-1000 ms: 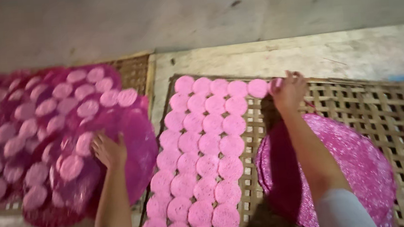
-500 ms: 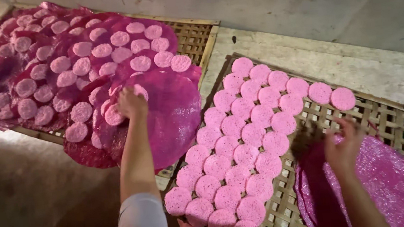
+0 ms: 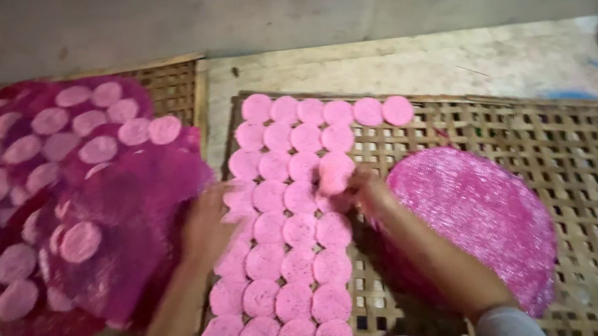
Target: The person transfers small pink circular items from a large pink sheet onto a woven bamboo tray, arranging them in neat rows. The person also moves a large pink sheet from the tray to a stack on the right.
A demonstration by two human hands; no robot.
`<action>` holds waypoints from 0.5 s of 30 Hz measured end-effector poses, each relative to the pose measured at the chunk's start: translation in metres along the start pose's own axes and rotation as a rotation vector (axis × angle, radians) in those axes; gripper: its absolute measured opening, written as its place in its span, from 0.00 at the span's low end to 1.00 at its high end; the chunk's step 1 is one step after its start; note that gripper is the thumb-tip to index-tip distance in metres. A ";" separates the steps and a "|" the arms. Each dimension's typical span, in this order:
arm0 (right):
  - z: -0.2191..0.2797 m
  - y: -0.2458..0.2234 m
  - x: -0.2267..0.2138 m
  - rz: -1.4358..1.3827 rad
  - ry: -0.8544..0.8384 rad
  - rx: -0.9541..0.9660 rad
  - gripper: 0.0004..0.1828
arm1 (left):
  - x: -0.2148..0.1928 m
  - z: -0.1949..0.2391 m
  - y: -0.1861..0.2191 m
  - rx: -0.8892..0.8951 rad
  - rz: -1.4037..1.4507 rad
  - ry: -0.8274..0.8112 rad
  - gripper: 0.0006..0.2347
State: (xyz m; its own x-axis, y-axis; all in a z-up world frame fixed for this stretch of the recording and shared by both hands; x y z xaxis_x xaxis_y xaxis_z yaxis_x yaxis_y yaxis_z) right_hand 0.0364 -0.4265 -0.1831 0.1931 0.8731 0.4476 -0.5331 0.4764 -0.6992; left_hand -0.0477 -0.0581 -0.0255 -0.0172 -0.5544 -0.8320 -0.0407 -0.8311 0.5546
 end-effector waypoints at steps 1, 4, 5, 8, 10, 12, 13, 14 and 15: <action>-0.017 -0.037 -0.025 0.057 -0.096 -0.196 0.06 | -0.035 0.007 -0.019 0.118 -0.212 0.230 0.23; -0.046 -0.140 -0.136 0.248 0.294 -0.540 0.11 | -0.089 0.021 -0.117 -0.151 -0.616 0.271 0.26; -0.058 -0.166 -0.158 0.293 0.363 -0.544 0.11 | -0.099 0.027 -0.152 -0.302 -0.580 0.284 0.30; -0.088 -0.203 -0.182 0.195 0.315 -0.511 0.12 | -0.115 0.038 -0.222 -0.473 -0.642 0.342 0.35; -0.102 -0.215 -0.171 0.167 0.254 -0.541 0.14 | -0.108 0.037 -0.253 -0.566 -0.653 0.299 0.36; -0.099 -0.216 -0.168 0.260 0.257 -0.625 0.20 | -0.095 0.044 -0.282 -0.736 -0.570 0.152 0.34; -0.091 -0.221 -0.163 0.530 0.415 -0.766 0.17 | -0.097 0.042 -0.284 -0.693 -0.674 0.173 0.32; -0.081 -0.222 -0.156 0.803 0.574 -0.902 0.14 | -0.099 0.041 -0.283 -0.649 -0.778 0.194 0.31; -0.072 -0.222 -0.145 1.080 0.734 -1.028 0.12 | -0.101 0.040 -0.281 -0.604 -0.881 0.214 0.30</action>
Point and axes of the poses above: each hand's wrist, its own z-axis away from the middle knuckle, its own x-axis out of the palm, y = z × x, the point moved 7 cm from there along -z, towards the middle knuckle, and after that the axes turned 5 degrees about x, right-handed, at the moved point
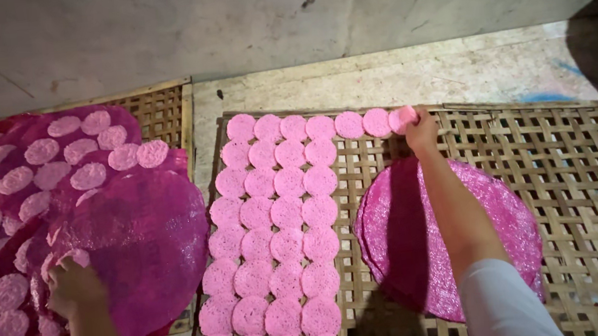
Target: The person transfers small pink circular items from a large pink sheet onto a woven bamboo tray, arranging them in neat rows. The person also moves a large pink sheet from the tray to a stack on the right.
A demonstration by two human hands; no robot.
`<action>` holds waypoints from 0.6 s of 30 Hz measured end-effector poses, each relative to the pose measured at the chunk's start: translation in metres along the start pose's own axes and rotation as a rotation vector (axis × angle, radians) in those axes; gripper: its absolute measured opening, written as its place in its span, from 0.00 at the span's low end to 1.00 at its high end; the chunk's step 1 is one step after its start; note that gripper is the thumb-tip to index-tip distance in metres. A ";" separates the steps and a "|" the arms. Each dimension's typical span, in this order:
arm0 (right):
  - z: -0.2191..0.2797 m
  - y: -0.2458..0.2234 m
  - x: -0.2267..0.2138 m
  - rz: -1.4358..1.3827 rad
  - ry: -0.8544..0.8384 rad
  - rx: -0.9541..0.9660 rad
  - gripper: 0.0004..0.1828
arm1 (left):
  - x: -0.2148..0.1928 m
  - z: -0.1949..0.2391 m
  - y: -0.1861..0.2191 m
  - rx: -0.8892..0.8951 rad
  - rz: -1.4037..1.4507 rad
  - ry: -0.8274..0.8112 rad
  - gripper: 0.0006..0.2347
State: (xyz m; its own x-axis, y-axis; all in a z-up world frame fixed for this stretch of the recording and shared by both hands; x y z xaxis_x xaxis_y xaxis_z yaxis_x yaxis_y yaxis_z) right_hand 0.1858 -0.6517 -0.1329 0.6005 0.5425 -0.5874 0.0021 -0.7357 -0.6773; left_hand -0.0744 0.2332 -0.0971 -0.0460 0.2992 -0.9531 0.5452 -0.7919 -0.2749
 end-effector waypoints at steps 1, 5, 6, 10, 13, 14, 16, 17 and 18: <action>0.002 0.004 0.004 0.007 -0.036 0.087 0.16 | 0.004 -0.001 -0.006 -0.035 0.000 -0.048 0.29; 0.007 0.000 -0.001 0.153 0.000 0.163 0.27 | -0.015 -0.004 -0.020 -0.102 0.002 0.010 0.17; 0.010 -0.011 -0.005 0.217 0.055 0.114 0.28 | -0.029 -0.002 -0.020 -0.102 0.003 0.087 0.12; 0.048 -0.096 0.001 0.167 0.079 -0.165 0.34 | -0.093 0.020 0.031 0.013 0.325 0.250 0.10; 0.115 -0.149 0.055 -0.205 -0.607 0.384 0.16 | -0.137 0.054 0.121 0.128 0.649 0.128 0.12; 0.141 -0.195 0.050 -0.124 -0.661 0.071 0.12 | -0.157 0.063 0.159 0.214 0.812 0.115 0.11; 0.198 -0.256 0.053 -0.699 -1.005 0.281 0.20 | -0.179 0.095 0.225 0.296 0.919 -0.075 0.15; 0.218 -0.279 0.043 -0.834 -1.123 0.308 0.23 | -0.192 0.112 0.251 0.333 1.036 -0.084 0.14; 0.233 -0.297 0.031 -0.971 -1.242 0.334 0.26 | -0.194 0.129 0.277 0.366 0.941 -0.230 0.15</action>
Point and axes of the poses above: each hand's wrist, its own z-axis away from the middle knuckle, its own x-axis out of the palm, y = z × x, the point moved 7 cm from there along -z, towards the middle knuckle, and after that the axes turned 5 degrees about x, right-handed, at the moved point
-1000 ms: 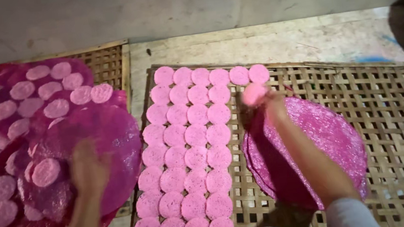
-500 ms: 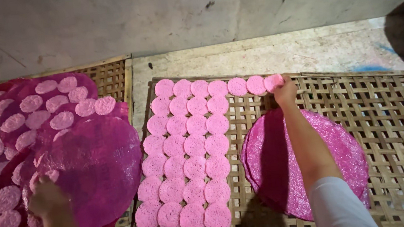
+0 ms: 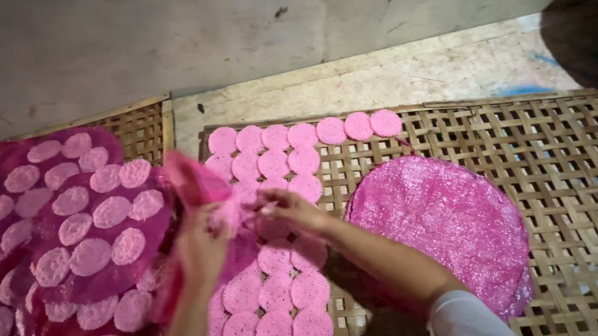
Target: The person transfers small pink circular items from a large pink sheet onto a woven bamboo tray, arranging them in neat rows. The person also moves a large pink sheet from the tray to a stack on the right.
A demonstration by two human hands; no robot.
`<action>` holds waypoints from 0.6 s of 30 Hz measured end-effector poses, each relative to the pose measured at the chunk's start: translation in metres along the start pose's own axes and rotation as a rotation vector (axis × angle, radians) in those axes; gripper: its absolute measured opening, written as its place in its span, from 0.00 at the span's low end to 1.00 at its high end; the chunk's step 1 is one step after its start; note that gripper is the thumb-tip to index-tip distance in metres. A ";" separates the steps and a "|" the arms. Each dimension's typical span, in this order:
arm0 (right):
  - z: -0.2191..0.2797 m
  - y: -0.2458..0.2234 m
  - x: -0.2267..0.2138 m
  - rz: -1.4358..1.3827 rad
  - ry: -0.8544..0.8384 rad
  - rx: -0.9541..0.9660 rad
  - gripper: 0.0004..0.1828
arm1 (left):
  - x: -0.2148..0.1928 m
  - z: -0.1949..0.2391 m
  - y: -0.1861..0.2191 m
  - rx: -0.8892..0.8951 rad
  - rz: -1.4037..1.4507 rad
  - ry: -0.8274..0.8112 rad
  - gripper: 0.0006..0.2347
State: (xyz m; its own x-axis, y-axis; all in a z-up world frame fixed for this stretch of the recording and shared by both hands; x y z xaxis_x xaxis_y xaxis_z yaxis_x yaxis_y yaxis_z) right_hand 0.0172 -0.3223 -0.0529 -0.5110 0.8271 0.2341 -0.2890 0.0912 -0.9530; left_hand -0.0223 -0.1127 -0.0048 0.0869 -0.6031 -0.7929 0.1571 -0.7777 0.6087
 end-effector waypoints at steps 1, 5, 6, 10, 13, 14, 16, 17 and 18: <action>0.007 -0.002 0.003 -0.121 0.032 0.097 0.24 | 0.022 0.006 0.014 -0.048 -0.067 -0.149 0.17; 0.035 0.005 -0.026 -0.151 0.144 0.285 0.20 | 0.079 0.024 0.058 0.006 0.608 -0.253 0.19; 0.044 0.010 -0.046 -0.042 0.169 0.282 0.20 | 0.085 0.030 0.062 0.021 0.727 -0.261 0.20; 0.068 0.030 -0.192 0.165 0.659 0.316 0.28 | 0.079 0.053 0.065 0.296 0.123 -0.231 0.28; 0.081 0.006 -0.332 0.078 1.092 -0.089 0.27 | 0.068 0.067 0.062 0.369 -0.084 -0.232 0.36; 0.088 0.009 -0.369 0.045 1.140 -0.104 0.22 | 0.068 0.071 0.063 0.371 -0.162 -0.256 0.40; 0.095 0.001 -0.422 0.243 1.291 -0.192 0.20 | 0.067 0.080 0.064 0.374 -0.261 -0.281 0.45; 0.092 0.007 -0.439 0.119 1.252 -0.219 0.19 | 0.066 0.086 0.065 0.376 -0.281 -0.284 0.45; 0.085 0.011 -0.451 -0.003 1.208 -0.248 0.18 | 0.066 0.091 0.065 0.377 -0.301 -0.283 0.46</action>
Point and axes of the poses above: each hand's wrist, its own z-axis away from the middle knuckle, its own x-axis out of the palm, y = z × x, the point moved 7 cm from there along -z, towards the middle knuckle, and after that the axes turned 5 degrees about x, right-handed, at the moved point
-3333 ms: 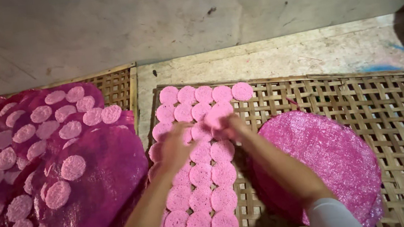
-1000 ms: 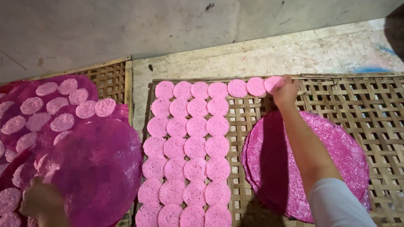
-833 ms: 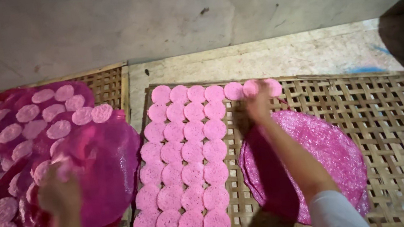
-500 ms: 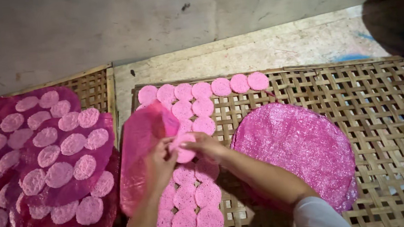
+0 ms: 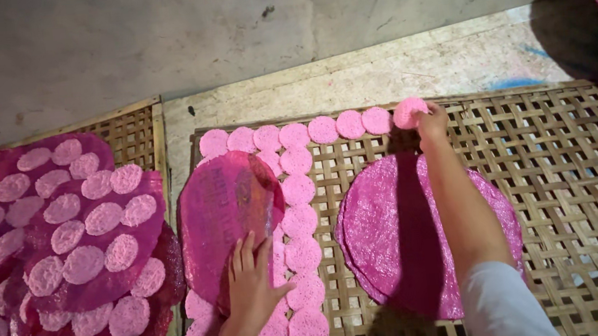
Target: The person transfers small pink circular items from a large pink sheet onto a woven bamboo tray, arranging them in neat rows. The person also moves a large pink sheet from the tray to a stack on the right.
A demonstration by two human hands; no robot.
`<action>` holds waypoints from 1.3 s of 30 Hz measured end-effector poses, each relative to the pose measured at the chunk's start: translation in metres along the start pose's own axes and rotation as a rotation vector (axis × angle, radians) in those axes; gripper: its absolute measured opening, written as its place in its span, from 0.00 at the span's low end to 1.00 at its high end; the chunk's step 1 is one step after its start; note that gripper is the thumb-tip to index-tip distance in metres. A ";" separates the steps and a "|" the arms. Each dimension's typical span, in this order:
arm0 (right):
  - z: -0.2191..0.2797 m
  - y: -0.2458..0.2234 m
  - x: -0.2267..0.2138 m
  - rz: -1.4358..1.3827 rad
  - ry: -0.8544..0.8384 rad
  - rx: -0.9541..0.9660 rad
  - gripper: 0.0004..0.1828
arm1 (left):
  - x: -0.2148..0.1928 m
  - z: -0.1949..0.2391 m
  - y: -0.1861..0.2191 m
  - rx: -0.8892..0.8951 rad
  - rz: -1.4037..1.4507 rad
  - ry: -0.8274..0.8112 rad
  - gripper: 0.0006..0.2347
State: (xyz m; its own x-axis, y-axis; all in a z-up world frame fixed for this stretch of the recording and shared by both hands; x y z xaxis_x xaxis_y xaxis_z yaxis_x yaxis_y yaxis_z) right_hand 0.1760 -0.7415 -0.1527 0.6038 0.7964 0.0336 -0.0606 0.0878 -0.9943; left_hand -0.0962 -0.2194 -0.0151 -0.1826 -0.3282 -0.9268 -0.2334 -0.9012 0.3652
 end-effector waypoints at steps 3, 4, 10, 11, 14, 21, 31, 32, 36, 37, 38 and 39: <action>-0.012 0.007 0.012 -0.024 -0.059 -0.029 0.19 | -0.003 0.017 -0.002 -0.032 0.012 0.098 0.42; -0.010 0.008 0.016 0.019 -0.073 -0.065 0.20 | -0.001 0.024 -0.006 -0.052 0.019 0.108 0.41; 0.017 -0.025 0.020 0.749 0.183 -0.302 0.19 | 0.003 0.054 -0.033 -0.108 0.033 0.217 0.33; 0.031 -0.041 0.023 0.845 0.256 -0.433 0.22 | 0.002 0.058 -0.036 -0.117 0.054 0.238 0.31; 0.080 -0.067 0.059 0.915 0.207 -0.516 0.30 | -0.001 0.065 -0.043 -0.147 0.074 0.295 0.28; 0.280 -0.056 0.211 0.573 -0.681 -0.443 0.15 | -0.004 0.069 -0.037 -0.149 0.095 0.383 0.26; 0.254 -0.082 0.063 0.192 -0.061 -0.975 0.09 | -0.043 0.131 -0.056 -0.076 0.314 0.567 0.29; 0.231 -0.062 0.014 0.503 0.021 -0.568 0.07 | -0.048 0.142 -0.060 -0.050 0.288 0.599 0.29; 0.227 -0.072 -0.127 0.596 0.184 -0.591 0.06 | -0.049 0.174 -0.075 -0.029 0.316 0.665 0.26; 0.231 -0.066 -0.155 0.708 0.249 -0.501 0.07 | -0.047 0.180 -0.077 -0.005 0.369 0.676 0.27; 0.237 -0.062 -0.175 0.738 0.266 -0.470 0.07 | -0.044 0.187 -0.079 0.012 0.420 0.687 0.27; 0.244 -0.056 -0.190 0.768 0.282 -0.438 0.06 | -0.041 0.194 -0.080 0.030 0.471 0.698 0.27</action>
State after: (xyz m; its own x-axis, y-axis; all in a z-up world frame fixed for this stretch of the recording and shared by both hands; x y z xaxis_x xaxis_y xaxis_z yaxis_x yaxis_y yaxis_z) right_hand -0.1293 -0.7521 -0.0783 0.6968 0.3622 -0.6191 -0.2536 -0.6830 -0.6850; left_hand -0.2548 -0.0788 0.0111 0.3625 -0.7768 -0.5150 -0.3079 -0.6214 0.7205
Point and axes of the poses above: each hand's wrist, its own z-axis away from the middle knuckle, its own x-axis out of the palm, y = z × x, the point moved 7 cm from there along -z, towards the middle knuckle, and after that the axes turned 5 degrees about x, right-handed, at the moved point
